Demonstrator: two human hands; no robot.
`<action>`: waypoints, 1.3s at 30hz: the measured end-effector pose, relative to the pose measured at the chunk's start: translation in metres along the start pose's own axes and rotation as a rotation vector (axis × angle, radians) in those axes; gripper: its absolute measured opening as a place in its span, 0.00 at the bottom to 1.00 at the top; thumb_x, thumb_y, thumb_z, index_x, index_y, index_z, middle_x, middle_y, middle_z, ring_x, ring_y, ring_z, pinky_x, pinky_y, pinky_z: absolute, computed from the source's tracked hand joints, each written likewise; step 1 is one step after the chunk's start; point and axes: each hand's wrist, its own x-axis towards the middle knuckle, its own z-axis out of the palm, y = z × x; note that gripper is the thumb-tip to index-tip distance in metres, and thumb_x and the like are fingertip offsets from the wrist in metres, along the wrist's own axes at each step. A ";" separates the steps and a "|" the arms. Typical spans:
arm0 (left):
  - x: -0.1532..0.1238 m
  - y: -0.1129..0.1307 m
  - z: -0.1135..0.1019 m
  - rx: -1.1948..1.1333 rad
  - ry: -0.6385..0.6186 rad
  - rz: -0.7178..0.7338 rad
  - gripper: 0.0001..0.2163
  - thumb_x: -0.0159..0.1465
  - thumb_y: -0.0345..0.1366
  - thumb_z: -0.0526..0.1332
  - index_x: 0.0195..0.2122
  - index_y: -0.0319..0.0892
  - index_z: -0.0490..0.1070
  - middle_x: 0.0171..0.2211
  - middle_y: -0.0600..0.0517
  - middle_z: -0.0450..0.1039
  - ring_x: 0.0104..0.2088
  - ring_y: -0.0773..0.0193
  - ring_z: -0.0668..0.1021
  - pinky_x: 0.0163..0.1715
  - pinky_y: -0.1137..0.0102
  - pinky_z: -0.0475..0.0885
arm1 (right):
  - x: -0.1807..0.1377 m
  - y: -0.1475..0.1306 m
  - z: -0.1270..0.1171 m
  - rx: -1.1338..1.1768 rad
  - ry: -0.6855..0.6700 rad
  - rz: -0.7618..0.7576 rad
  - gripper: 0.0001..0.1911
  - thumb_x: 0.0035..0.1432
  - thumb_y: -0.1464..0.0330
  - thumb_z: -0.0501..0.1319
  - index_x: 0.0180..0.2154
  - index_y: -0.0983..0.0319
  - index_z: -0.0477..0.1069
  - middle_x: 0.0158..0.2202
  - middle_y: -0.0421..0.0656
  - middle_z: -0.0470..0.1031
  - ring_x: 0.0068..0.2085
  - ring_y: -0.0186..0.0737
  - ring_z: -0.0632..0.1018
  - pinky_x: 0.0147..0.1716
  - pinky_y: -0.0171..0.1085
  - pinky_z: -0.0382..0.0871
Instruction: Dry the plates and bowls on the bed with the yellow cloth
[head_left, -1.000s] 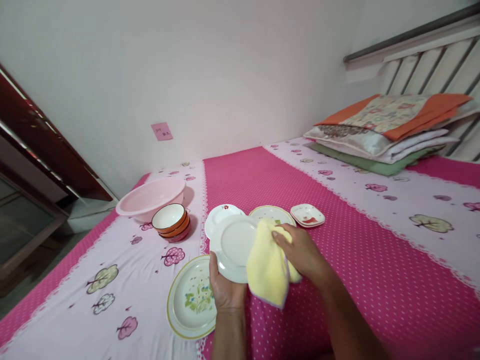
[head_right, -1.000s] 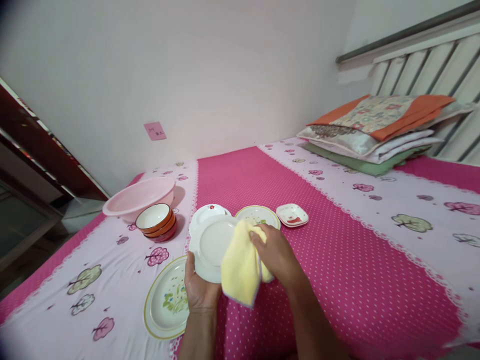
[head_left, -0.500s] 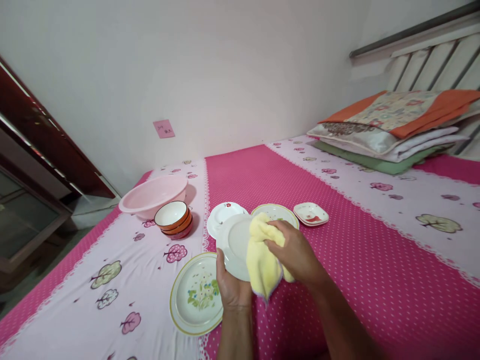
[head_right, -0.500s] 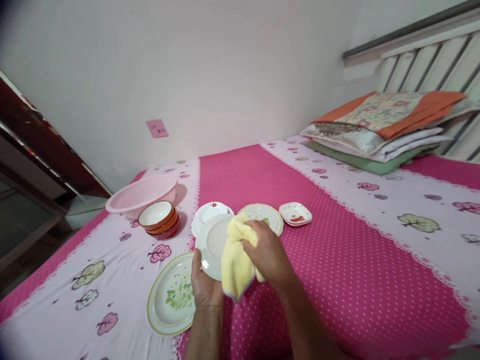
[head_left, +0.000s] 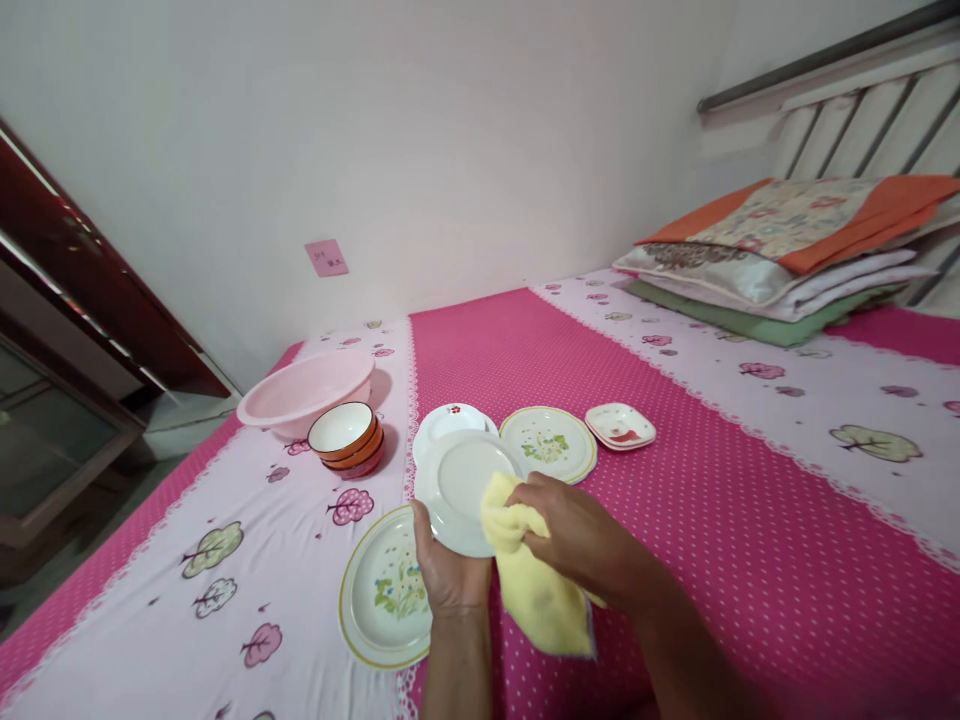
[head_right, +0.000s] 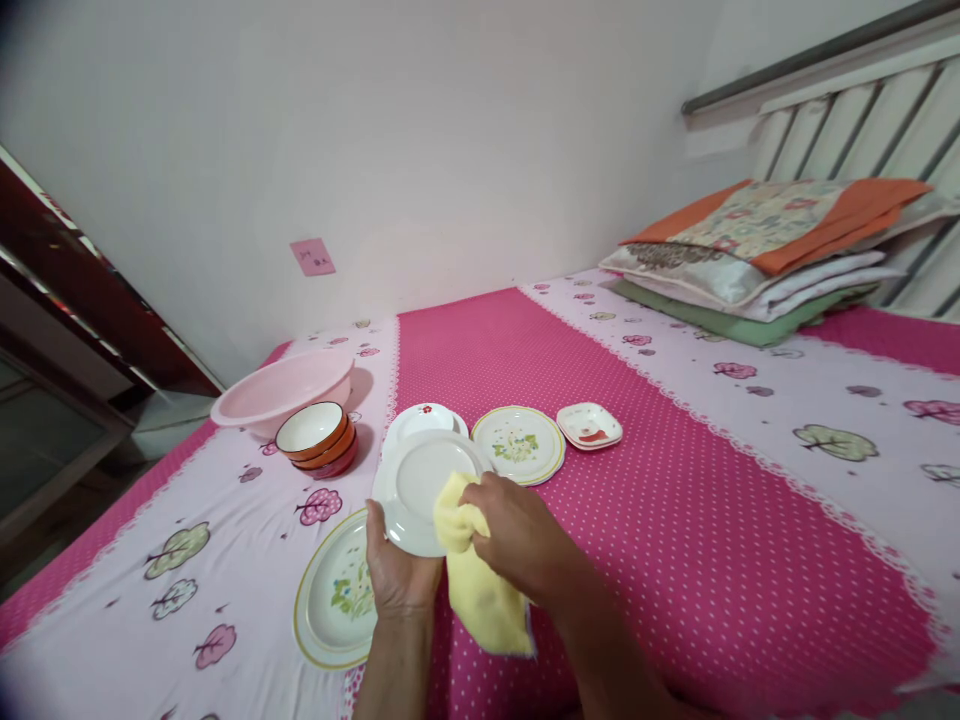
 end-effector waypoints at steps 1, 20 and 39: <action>-0.001 0.000 0.002 -0.005 0.014 0.009 0.26 0.74 0.54 0.54 0.62 0.45 0.77 0.53 0.42 0.84 0.57 0.46 0.82 0.66 0.51 0.68 | 0.000 -0.004 0.004 0.000 -0.005 -0.029 0.21 0.53 0.82 0.59 0.45 0.59 0.78 0.44 0.44 0.79 0.47 0.44 0.79 0.46 0.37 0.65; -0.036 -0.029 0.033 0.193 0.018 -0.207 0.19 0.74 0.50 0.58 0.53 0.44 0.81 0.38 0.51 0.86 0.43 0.55 0.86 0.54 0.61 0.78 | -0.001 -0.034 0.011 0.003 0.449 -0.191 0.24 0.59 0.79 0.58 0.55 0.61 0.75 0.46 0.48 0.76 0.49 0.52 0.77 0.51 0.50 0.74; -0.022 -0.022 0.019 0.139 -0.116 -0.172 0.22 0.75 0.49 0.55 0.58 0.41 0.81 0.56 0.41 0.82 0.60 0.48 0.80 0.69 0.53 0.65 | 0.002 0.019 -0.033 -0.064 0.387 0.311 0.16 0.67 0.70 0.60 0.54 0.63 0.77 0.52 0.53 0.79 0.50 0.54 0.80 0.47 0.44 0.70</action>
